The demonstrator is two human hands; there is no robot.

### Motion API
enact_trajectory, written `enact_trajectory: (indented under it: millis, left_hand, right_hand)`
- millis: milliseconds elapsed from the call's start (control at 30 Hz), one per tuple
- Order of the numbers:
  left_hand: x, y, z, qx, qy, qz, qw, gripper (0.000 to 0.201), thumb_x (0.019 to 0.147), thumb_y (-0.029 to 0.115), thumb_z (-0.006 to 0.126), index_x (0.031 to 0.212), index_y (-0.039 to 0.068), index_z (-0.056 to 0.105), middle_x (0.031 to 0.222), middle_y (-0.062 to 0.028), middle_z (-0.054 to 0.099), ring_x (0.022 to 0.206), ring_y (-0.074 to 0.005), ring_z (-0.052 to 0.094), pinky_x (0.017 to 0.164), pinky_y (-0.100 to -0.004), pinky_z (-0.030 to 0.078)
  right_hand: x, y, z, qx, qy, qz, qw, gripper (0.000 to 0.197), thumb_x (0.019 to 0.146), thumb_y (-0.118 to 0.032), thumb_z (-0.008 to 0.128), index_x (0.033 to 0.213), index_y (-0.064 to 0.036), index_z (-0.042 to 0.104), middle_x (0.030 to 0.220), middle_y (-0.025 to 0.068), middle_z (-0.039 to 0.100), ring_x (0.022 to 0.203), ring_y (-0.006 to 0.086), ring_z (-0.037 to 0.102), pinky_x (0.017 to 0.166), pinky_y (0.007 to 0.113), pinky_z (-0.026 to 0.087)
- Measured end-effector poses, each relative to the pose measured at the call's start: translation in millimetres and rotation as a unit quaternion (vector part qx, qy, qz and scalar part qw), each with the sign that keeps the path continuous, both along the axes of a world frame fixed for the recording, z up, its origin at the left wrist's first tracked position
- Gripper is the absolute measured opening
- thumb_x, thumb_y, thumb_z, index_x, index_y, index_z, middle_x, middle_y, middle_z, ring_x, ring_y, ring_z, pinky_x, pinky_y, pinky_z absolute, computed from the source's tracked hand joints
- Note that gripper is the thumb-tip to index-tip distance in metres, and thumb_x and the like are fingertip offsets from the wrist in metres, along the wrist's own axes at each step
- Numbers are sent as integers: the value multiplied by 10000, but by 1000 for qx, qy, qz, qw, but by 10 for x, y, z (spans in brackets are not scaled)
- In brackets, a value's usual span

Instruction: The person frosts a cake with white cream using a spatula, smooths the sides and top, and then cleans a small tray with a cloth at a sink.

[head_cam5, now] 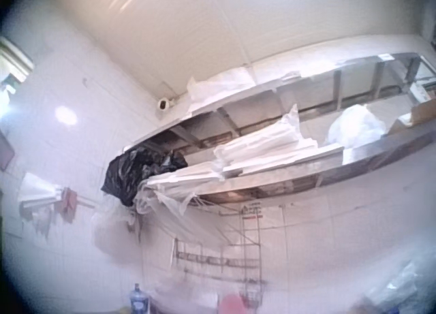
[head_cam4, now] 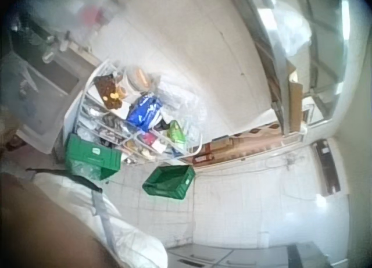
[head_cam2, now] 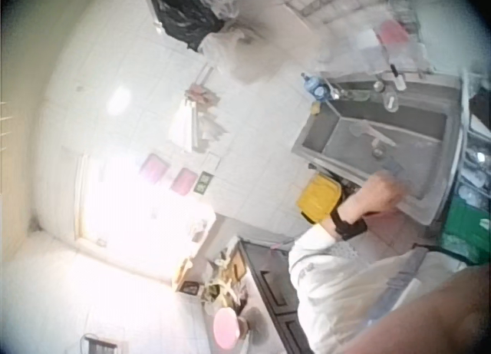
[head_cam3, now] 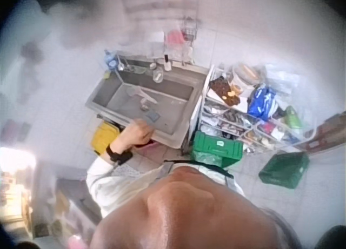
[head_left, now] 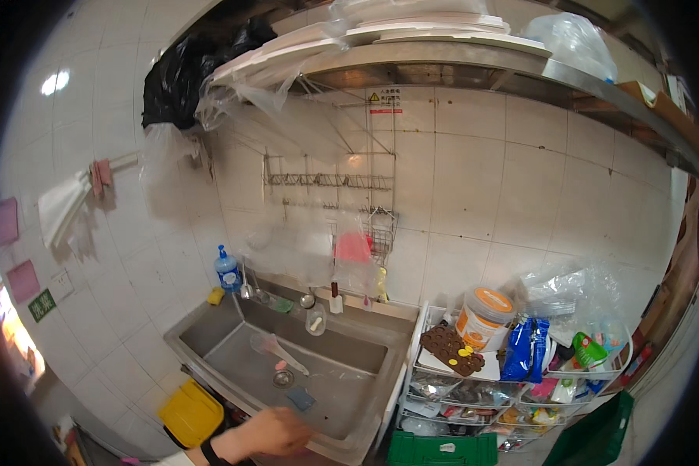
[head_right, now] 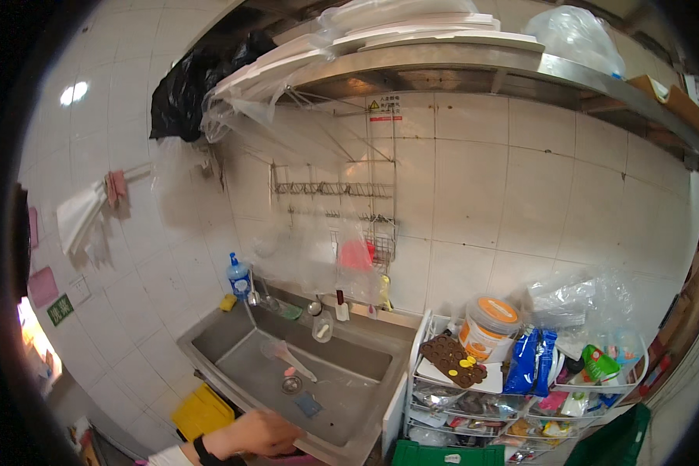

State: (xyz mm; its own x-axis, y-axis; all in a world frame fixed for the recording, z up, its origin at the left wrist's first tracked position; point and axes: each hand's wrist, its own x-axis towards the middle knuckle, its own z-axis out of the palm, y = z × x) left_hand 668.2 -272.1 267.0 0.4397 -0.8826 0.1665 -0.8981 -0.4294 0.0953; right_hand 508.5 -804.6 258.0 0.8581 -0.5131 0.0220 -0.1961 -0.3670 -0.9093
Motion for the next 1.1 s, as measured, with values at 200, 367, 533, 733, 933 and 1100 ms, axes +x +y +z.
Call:
enact_trajectory:
  millis: [200,367,533,733,933,1100]
  left_hand:
    - [217,-37,505,-48,-144,0,988,311,717,132,610,1028,112,618,910,-34,632,851,-214,606,768,-331,482]
    - [920,23,1905,-79,-290,108,948,581,680,16,561,1252,83,485,1318,-154,455,1282,-308,368,1059,-447,293]
    - [2071,488,3683,-196,-563,152,788,539,796,65,513,1324,56,405,1351,-134,433,1277,-301,374,1064,-388,297]
    - [2502,562,4904,-267,-485,150,819,493,908,265,424,1326,6,390,1336,-192,444,1240,-317,414,1034,-342,320]
    - [3508,81,4737,-305,-401,108,857,430,926,354,374,1193,53,524,1135,-201,575,1076,-353,527,926,-407,398]
    - [3620,159,4762,-316,-362,18,877,420,908,364,406,1148,55,559,1057,-206,603,1020,-371,543,878,-427,417]
  right_hand:
    - [-284,-214,479,-53,42,36,997,337,963,-270,427,1200,-36,477,869,59,568,824,144,551,757,281,450]
    - [-154,-226,1701,-168,85,126,974,349,965,-255,426,1230,-34,473,893,56,567,836,144,547,777,284,447]
    - [441,511,3267,-335,9,216,917,363,967,-241,425,1260,-31,469,916,53,567,848,145,543,797,287,444]
    - [2152,2294,4569,-669,-405,79,618,240,917,-146,469,1128,-60,548,821,94,599,769,182,573,704,295,462]
    - [3468,3159,5423,-669,-411,48,617,304,899,-217,509,1158,-66,554,978,131,650,905,269,611,793,349,468]
    - [4224,3437,5605,-698,-184,27,691,429,850,-306,579,1217,-85,549,1157,127,605,1077,299,554,915,374,429]
